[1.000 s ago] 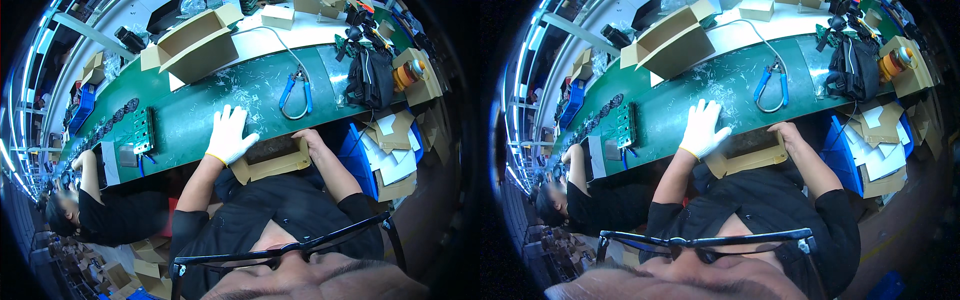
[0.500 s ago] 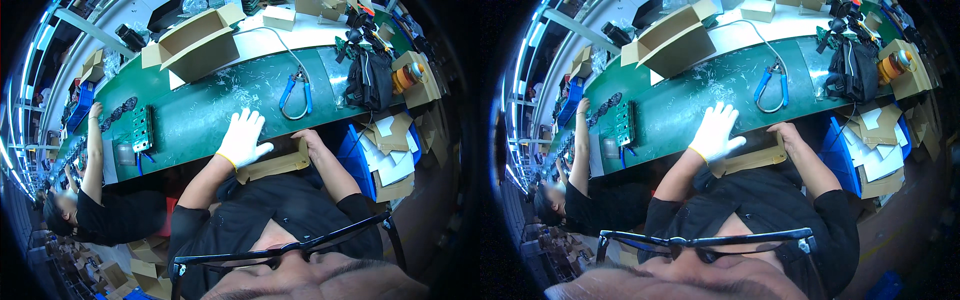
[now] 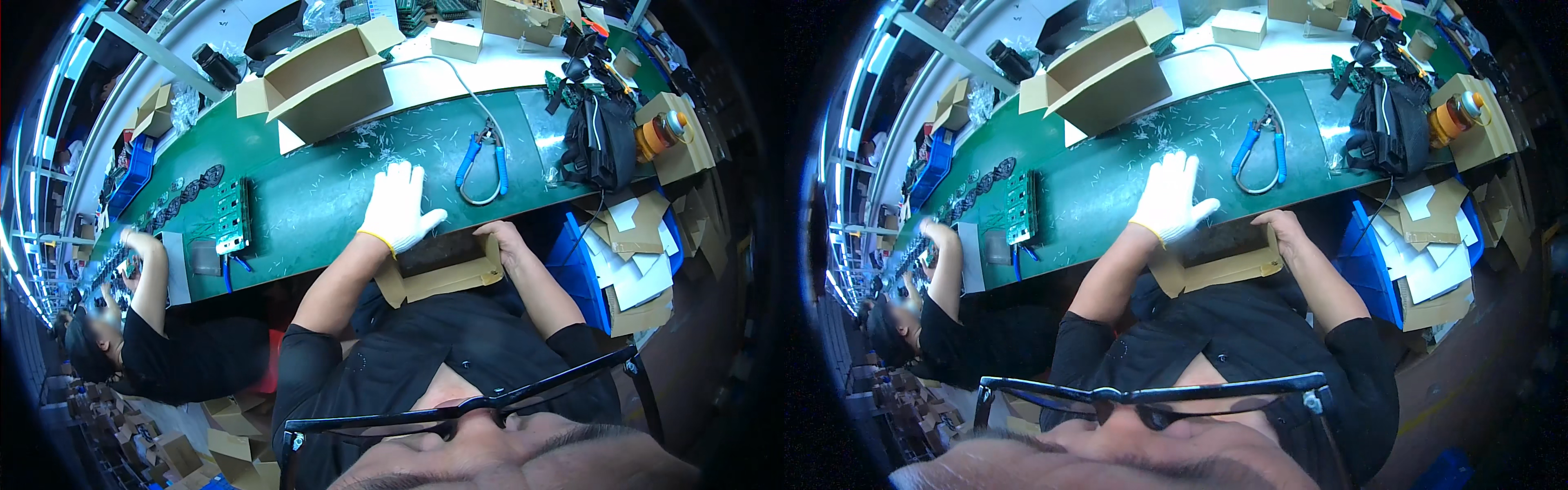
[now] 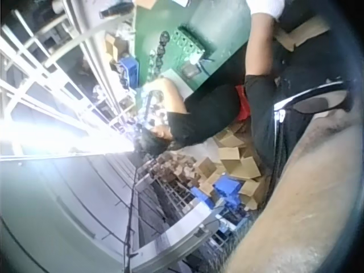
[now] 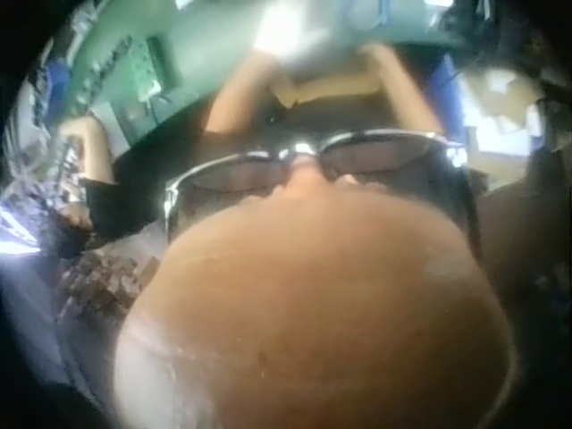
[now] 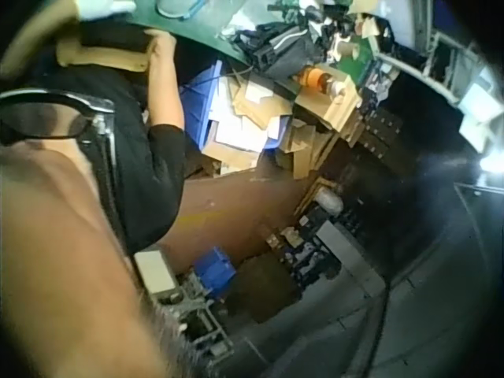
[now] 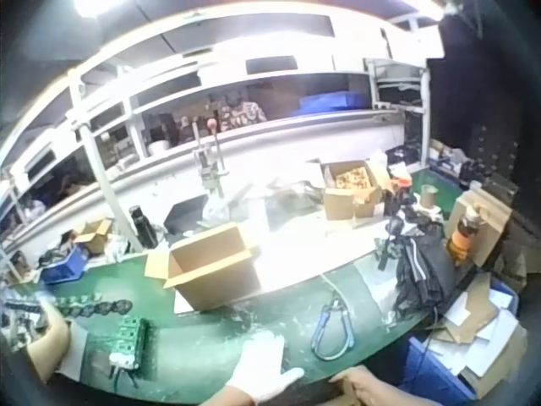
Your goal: The person gathers small plastic components and fills cardboard boxes with them by hand, folds a cardboard box into shape, closes the boxes, and trims plastic pieces using pliers.
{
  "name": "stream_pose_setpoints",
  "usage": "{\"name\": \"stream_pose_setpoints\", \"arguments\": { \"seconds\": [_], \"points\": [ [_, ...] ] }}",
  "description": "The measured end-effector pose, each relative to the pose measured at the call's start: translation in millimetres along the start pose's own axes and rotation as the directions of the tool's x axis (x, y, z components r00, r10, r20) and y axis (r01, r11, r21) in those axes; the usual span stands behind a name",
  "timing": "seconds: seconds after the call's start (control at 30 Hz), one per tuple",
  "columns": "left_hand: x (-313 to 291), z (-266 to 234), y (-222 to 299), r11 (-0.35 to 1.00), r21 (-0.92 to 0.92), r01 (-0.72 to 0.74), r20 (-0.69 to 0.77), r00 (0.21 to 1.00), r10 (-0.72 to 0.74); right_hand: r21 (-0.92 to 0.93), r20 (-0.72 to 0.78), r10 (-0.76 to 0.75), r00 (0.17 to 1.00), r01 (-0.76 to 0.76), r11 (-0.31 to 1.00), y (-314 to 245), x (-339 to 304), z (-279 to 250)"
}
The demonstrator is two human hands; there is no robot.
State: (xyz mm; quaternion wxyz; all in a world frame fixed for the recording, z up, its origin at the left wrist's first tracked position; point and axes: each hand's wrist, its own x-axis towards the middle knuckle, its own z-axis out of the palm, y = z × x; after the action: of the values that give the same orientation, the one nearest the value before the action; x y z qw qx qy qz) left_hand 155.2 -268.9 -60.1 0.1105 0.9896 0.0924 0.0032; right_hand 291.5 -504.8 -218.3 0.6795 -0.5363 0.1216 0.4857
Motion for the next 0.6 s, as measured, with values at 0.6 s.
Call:
{"name": "stream_pose_setpoints", "arguments": {
  "seconds": [0.6],
  "points": [
    [-25.8, -1.3, 32.6, 0.967, -0.112, -0.228, -0.022, 0.974, 0.227, -0.070, 0.016, -0.001, 1.000, 0.002, 0.998, 0.4, 3.5, -7.5]
  ]
}}
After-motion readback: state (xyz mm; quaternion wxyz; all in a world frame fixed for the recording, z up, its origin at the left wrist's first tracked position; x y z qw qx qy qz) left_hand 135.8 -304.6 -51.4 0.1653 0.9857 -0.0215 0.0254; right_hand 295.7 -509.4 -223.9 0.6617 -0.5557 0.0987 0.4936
